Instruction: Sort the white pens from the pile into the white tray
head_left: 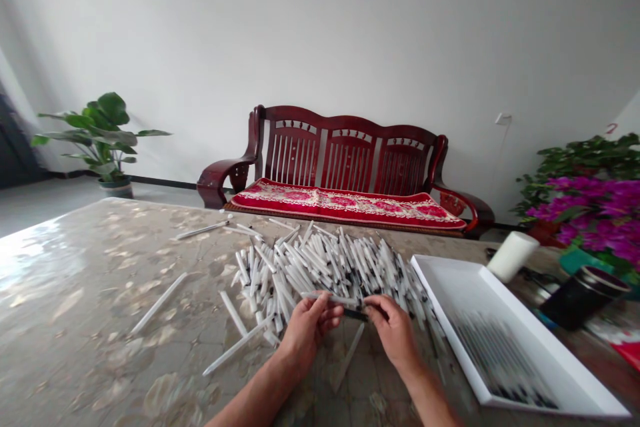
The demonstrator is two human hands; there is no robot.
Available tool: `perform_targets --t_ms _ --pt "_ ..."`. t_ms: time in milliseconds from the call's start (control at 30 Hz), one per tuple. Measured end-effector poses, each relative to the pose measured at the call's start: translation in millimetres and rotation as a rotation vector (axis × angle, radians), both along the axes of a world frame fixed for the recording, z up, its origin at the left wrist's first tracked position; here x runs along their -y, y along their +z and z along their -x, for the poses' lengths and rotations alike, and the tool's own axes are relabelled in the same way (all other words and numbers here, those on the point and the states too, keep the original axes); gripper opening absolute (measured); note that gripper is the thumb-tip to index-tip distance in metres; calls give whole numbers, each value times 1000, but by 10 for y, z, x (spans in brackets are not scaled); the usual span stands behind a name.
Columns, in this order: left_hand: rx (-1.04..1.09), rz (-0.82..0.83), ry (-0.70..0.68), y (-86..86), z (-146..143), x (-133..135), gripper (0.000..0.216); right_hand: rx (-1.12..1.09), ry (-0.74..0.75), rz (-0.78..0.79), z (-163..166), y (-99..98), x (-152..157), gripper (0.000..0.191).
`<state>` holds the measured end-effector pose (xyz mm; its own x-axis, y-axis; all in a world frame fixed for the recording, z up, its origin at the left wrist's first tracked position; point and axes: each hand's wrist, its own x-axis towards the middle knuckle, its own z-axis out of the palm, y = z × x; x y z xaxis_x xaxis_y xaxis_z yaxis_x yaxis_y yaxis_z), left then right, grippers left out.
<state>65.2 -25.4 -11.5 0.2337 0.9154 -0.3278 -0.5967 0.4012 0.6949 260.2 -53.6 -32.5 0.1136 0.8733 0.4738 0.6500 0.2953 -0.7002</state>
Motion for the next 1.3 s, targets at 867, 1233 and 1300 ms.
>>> perform_targets --t_ms 867,1233,1300 --pt "18 -2 37 -87 -45 -25 25 -563 -94 118 228 -66 -45 28" --pt "11 -37 38 -123 -51 -42 36 -619 -85 94 295 -24 -24 27" --pt "2 -42 32 -127 -51 -40 36 -586 -88 89 279 -32 -31 27"
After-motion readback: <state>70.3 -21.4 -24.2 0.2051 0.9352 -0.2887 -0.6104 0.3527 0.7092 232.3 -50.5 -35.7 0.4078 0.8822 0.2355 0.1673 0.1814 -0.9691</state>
